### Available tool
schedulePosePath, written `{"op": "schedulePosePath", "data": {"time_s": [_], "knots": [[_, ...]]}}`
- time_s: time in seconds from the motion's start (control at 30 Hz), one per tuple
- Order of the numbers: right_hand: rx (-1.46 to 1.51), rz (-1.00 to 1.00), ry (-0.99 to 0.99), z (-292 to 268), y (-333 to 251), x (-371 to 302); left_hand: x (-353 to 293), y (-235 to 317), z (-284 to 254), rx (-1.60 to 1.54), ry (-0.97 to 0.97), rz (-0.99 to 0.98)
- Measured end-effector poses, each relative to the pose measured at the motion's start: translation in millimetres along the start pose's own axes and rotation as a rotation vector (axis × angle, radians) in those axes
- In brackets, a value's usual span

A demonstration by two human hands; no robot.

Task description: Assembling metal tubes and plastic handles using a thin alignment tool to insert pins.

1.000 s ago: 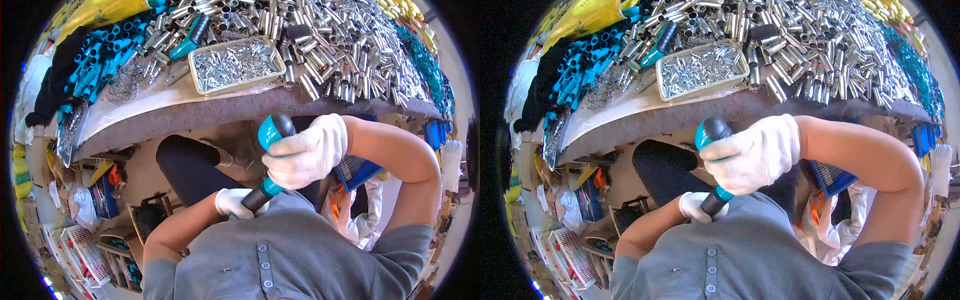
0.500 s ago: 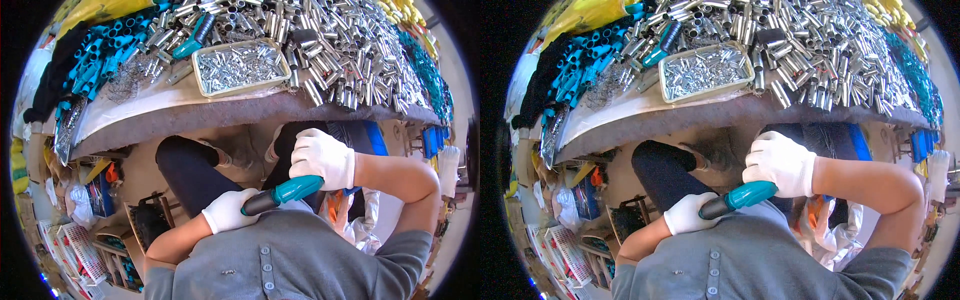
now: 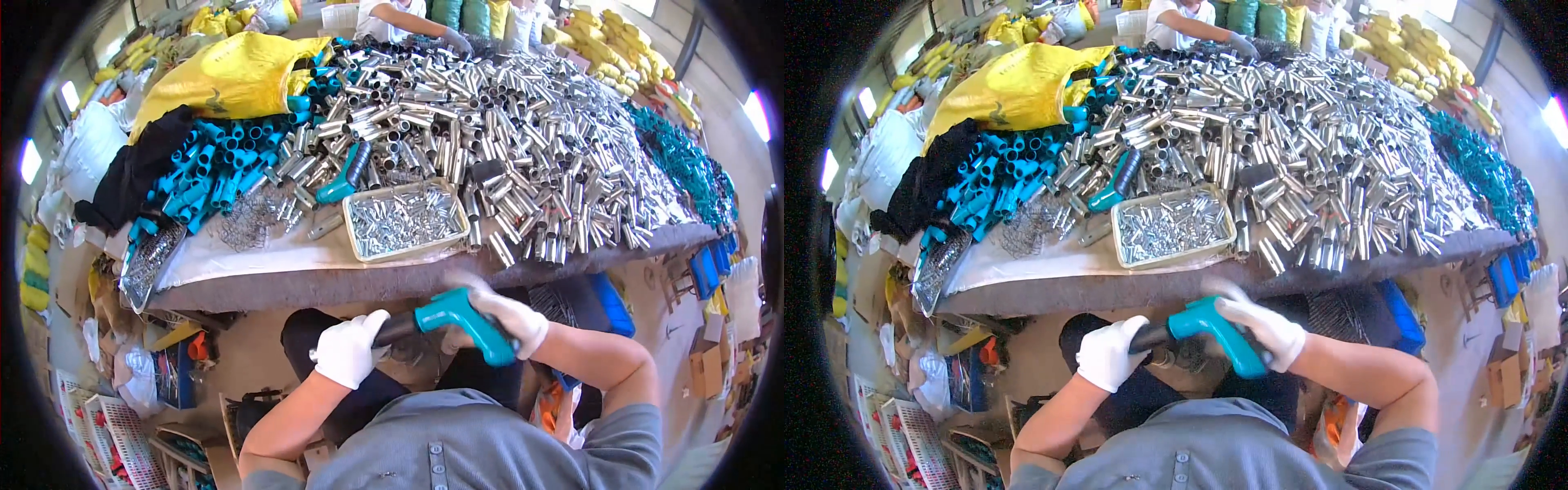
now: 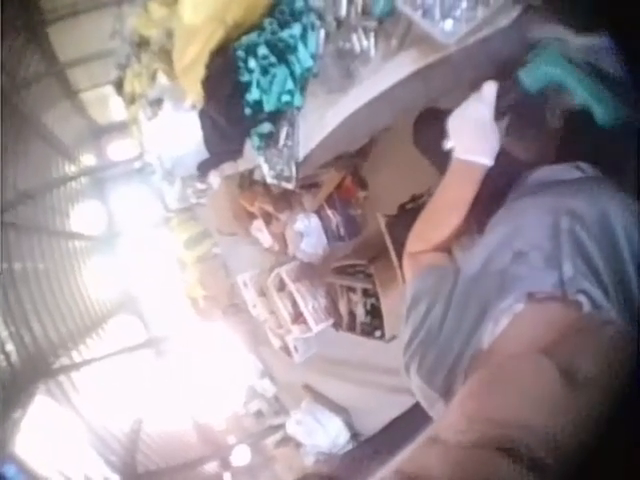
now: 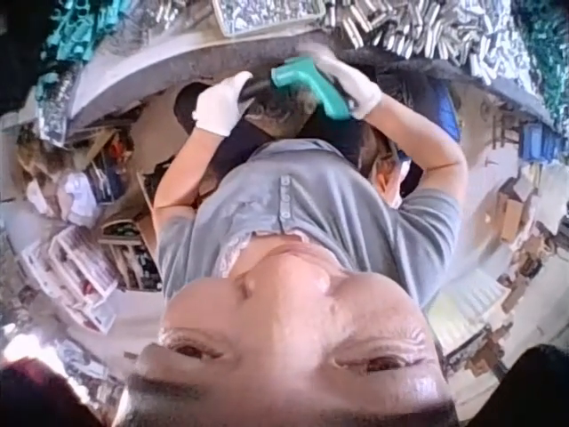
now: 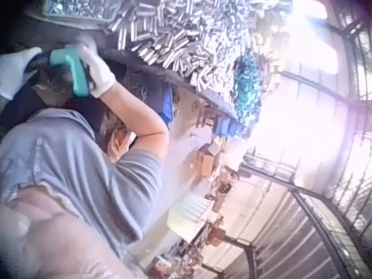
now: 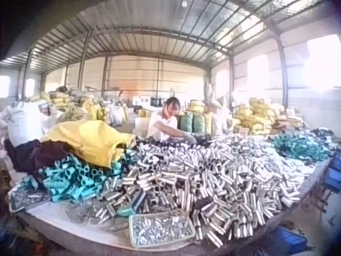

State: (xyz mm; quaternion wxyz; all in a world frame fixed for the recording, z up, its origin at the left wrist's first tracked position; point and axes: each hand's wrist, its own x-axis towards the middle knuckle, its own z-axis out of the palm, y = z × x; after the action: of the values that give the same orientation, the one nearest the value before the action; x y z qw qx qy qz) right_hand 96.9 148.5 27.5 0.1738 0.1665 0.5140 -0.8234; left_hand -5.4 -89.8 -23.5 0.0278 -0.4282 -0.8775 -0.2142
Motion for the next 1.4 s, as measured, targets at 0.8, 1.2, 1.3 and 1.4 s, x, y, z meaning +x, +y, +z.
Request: {"op": "schedulePosePath", "data": {"time_s": [0.8, 1.2, 1.3, 1.4], "knots": [[-1.038, -1.052, -0.062, 37.8, -62.9, -13.8, -6.2, 21.9, 12.8, -0.522, -0.044, -0.117], [-0.954, -0.741, 0.038, -12.1, -54.5, 5.4, 0.5, 18.9, -1.9, -0.417, 0.129, -0.152], [-1.216, -1.046, -0.151, 26.3, -60.0, -18.7, 3.0, 11.7, 4.5, -0.403, 0.034, -0.220], [-1.306, -1.052, 0.413, 15.4, -70.6, 5.0, 3.9, 38.7, 11.0, -0.374, -0.053, 0.125]]}}
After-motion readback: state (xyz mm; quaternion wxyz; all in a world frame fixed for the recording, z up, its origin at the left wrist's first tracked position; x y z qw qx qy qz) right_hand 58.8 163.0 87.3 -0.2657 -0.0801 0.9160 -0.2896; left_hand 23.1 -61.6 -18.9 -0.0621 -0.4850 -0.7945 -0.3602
